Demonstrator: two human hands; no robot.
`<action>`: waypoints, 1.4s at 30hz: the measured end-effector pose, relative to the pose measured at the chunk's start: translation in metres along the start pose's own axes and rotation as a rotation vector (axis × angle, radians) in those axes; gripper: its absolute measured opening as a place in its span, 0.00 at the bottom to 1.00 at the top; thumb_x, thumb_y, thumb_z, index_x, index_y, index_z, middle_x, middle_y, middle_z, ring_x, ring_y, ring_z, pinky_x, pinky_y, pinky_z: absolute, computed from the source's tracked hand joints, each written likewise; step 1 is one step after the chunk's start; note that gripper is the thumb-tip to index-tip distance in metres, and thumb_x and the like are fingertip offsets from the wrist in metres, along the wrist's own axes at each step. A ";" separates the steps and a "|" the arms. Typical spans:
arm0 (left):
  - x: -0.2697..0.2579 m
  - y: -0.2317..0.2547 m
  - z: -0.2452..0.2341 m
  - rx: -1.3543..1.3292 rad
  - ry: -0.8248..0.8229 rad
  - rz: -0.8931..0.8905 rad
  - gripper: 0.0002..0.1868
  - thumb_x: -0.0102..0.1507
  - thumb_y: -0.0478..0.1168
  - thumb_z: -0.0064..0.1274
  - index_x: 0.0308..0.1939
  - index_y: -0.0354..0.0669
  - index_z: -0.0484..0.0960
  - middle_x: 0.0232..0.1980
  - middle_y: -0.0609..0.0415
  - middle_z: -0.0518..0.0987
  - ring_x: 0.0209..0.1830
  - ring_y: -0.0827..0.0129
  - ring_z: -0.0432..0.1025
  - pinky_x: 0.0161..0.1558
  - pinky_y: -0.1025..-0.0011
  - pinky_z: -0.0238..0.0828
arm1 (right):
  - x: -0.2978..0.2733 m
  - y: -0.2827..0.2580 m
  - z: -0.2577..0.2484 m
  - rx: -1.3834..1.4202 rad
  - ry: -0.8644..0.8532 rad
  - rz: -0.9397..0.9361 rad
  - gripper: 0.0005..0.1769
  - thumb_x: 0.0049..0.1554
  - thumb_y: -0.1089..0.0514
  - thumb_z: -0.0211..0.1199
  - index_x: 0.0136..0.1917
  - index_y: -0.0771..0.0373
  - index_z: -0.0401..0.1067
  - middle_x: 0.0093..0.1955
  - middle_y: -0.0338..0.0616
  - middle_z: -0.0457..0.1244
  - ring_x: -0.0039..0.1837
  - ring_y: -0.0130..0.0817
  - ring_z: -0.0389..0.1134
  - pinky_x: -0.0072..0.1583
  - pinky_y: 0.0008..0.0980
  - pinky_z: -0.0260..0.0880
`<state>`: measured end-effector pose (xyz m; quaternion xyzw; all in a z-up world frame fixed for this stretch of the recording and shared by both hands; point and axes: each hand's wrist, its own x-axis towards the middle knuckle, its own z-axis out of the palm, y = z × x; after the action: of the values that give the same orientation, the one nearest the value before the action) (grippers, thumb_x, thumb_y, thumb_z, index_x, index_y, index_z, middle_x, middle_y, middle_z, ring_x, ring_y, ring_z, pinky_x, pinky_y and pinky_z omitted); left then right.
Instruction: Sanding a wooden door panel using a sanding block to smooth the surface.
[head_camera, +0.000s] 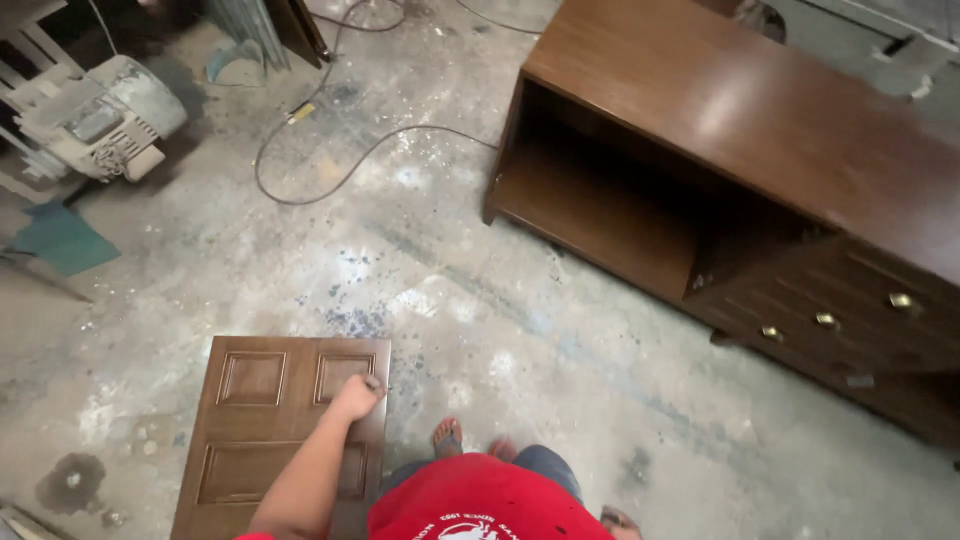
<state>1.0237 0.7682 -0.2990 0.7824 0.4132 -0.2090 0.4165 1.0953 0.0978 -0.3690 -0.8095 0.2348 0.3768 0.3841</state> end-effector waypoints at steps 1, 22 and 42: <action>0.004 0.007 -0.001 -0.040 0.004 -0.023 0.19 0.60 0.53 0.58 0.51 0.52 0.88 0.59 0.56 0.85 0.60 0.60 0.78 0.62 0.68 0.70 | 0.051 -0.020 0.002 0.008 0.024 0.035 0.28 0.53 0.63 0.75 0.68 0.57 0.80 0.63 0.45 0.75 0.64 0.30 0.73 0.67 0.26 0.66; 0.003 0.095 0.131 -0.018 0.003 -0.434 0.23 0.55 0.64 0.54 0.37 0.52 0.87 0.43 0.48 0.86 0.46 0.53 0.81 0.47 0.60 0.76 | 0.347 -0.419 -0.096 -0.609 -0.230 -0.090 0.23 0.47 0.46 0.77 0.55 0.55 0.89 0.60 0.45 0.76 0.63 0.38 0.72 0.64 0.36 0.69; 0.088 -0.013 0.176 0.012 0.519 -0.441 0.62 0.44 0.53 0.67 0.81 0.66 0.54 0.83 0.50 0.57 0.68 0.46 0.65 0.69 0.52 0.61 | 0.249 -0.401 0.252 -0.932 -1.117 -0.451 0.31 0.59 0.41 0.62 0.74 0.47 0.66 0.62 0.38 0.67 0.58 0.30 0.69 0.61 0.30 0.67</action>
<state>1.0661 0.6684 -0.4638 0.7037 0.6635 -0.0901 0.2376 1.4062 0.5151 -0.4936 -0.6054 -0.3490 0.7030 0.1321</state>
